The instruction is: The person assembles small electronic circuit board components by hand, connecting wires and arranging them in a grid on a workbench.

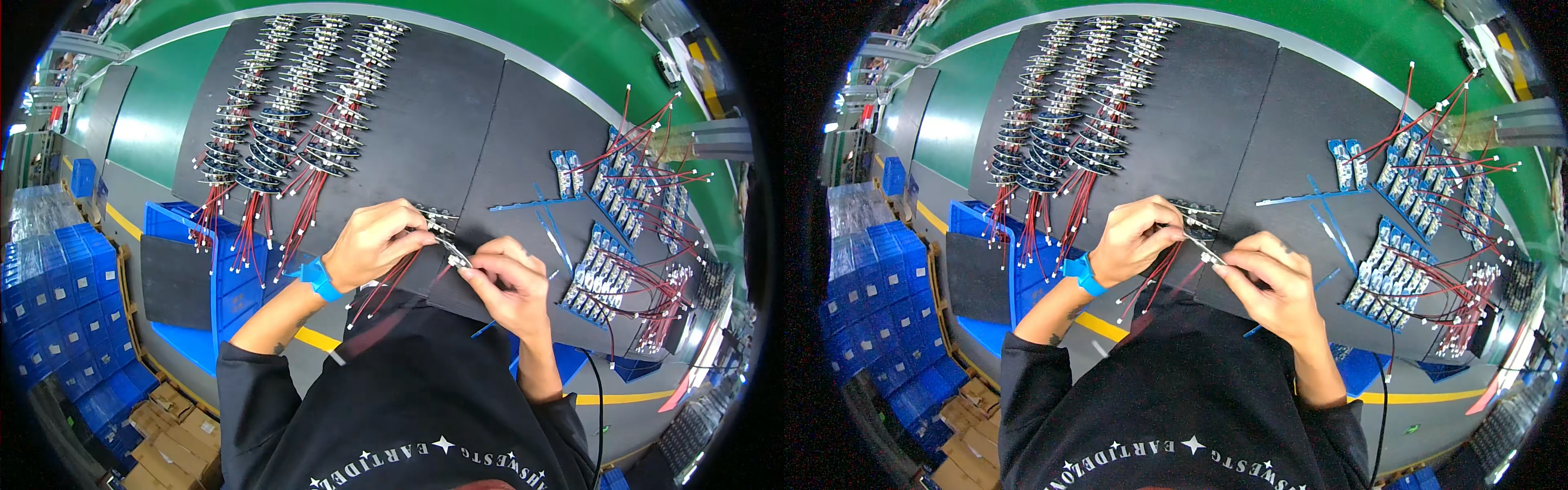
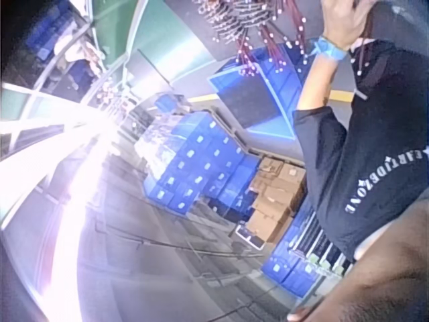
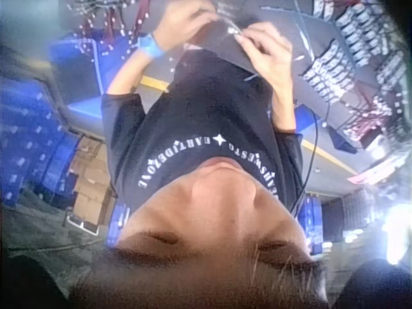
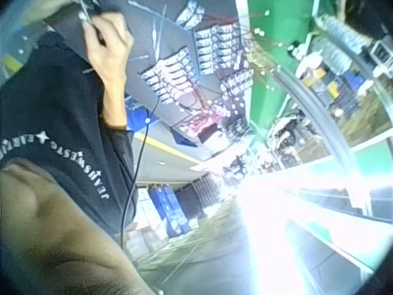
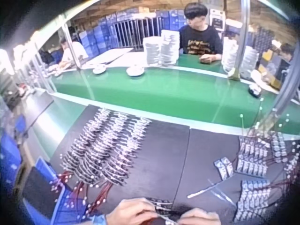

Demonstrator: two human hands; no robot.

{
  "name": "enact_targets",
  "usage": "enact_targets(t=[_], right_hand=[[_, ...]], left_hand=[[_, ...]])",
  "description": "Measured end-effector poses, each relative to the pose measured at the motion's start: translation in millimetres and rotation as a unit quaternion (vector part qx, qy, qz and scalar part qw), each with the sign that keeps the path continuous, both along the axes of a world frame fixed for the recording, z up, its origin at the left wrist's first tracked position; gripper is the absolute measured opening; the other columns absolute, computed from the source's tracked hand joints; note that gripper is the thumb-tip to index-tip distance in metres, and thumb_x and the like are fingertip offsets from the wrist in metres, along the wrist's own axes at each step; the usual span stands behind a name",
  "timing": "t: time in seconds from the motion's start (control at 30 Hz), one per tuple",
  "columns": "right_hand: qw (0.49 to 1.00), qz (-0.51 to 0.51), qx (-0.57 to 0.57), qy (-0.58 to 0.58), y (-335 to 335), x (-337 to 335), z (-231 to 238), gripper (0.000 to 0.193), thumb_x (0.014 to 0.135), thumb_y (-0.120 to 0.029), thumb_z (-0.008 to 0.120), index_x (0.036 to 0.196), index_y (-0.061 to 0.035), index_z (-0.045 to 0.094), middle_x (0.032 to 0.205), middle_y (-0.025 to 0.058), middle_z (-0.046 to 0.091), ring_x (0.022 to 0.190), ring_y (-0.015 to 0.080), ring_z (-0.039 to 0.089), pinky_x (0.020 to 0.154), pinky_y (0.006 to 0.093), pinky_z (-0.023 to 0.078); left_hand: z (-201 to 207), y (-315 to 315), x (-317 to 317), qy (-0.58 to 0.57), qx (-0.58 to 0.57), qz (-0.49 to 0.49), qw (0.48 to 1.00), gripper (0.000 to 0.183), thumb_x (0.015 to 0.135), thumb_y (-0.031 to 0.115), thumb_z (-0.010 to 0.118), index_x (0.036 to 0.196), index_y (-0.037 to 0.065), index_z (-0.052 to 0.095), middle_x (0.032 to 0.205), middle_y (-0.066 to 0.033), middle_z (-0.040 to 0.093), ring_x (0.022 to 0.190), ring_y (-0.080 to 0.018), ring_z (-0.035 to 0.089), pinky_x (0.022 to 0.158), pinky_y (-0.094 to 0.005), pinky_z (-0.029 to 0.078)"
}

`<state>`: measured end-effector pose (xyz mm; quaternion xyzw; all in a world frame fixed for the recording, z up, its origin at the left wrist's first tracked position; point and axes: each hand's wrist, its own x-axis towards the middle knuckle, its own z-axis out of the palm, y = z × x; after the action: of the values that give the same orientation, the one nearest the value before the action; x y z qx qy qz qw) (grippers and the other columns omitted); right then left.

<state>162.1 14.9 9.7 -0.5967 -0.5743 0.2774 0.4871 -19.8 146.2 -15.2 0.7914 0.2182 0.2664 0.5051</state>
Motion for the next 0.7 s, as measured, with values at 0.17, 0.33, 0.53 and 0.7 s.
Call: enact_targets(t=[0.17, 0.33, 0.53, 0.7], right_hand=[[0.999, -0.033, -0.002, -0.017, 1, 1, -2, 0.014, 0.07, 0.005, 0.073, 0.083, 0.0007, 0.067, 0.076, 0.0064, 0.061, 0.057, 0.0134, 0.057, 0.049, 0.0254, 0.043], [1.0, 0.009, -0.011, -0.024, 3, -4, -2, 0.014, 0.07, 0.001, 0.074, 0.082, -0.0015, 0.068, 0.076, 0.0057, 0.061, 0.058, 0.0154, 0.058, 0.05, 0.0266, 0.045], [0.977, -0.042, 0.053, -0.2, 22, -25, -19, 0.017, 0.07, -0.005, 0.076, 0.081, -0.0065, 0.063, 0.072, 0.0028, 0.057, 0.056, 0.0166, 0.058, 0.048, 0.0296, 0.046], [0.935, -0.352, -0.001, -0.045, 10, 7, -14, 0.024, 0.078, -0.005, 0.074, 0.097, -0.0007, 0.058, 0.068, 0.0006, 0.054, 0.049, 0.0045, 0.043, 0.042, 0.0227, 0.032]], left_hand=[[-1, 3, 0, -0.026, 0.134, 0.029, 0.99, 0.011, 0.076, 0.0, 0.071, 0.082, 0.0, 0.062, 0.082, -0.0092, 0.058, 0.059, -0.0184, 0.055, 0.054, -0.0281, 0.045], [1, -1, 0, -0.004, 0.061, 0.048, 0.997, 0.004, 0.08, -0.002, 0.065, 0.083, -0.001, 0.062, 0.086, -0.0113, 0.057, 0.065, -0.0188, 0.059, 0.056, -0.0278, 0.047], [24, 4, -7, 0.107, 0.042, 0.05, 0.992, 0.022, 0.08, 0.009, 0.068, 0.099, -0.001, 0.061, 0.102, -0.0125, 0.058, 0.071, -0.0206, 0.061, 0.06, -0.0289, 0.051], [21, -1, -17, 0.164, 0.187, 0.043, 0.968, 0.047, 0.064, 0.022, 0.085, 0.101, 0.005, 0.062, 0.106, -0.0104, 0.056, 0.079, -0.0234, 0.063, 0.064, -0.0308, 0.054]])
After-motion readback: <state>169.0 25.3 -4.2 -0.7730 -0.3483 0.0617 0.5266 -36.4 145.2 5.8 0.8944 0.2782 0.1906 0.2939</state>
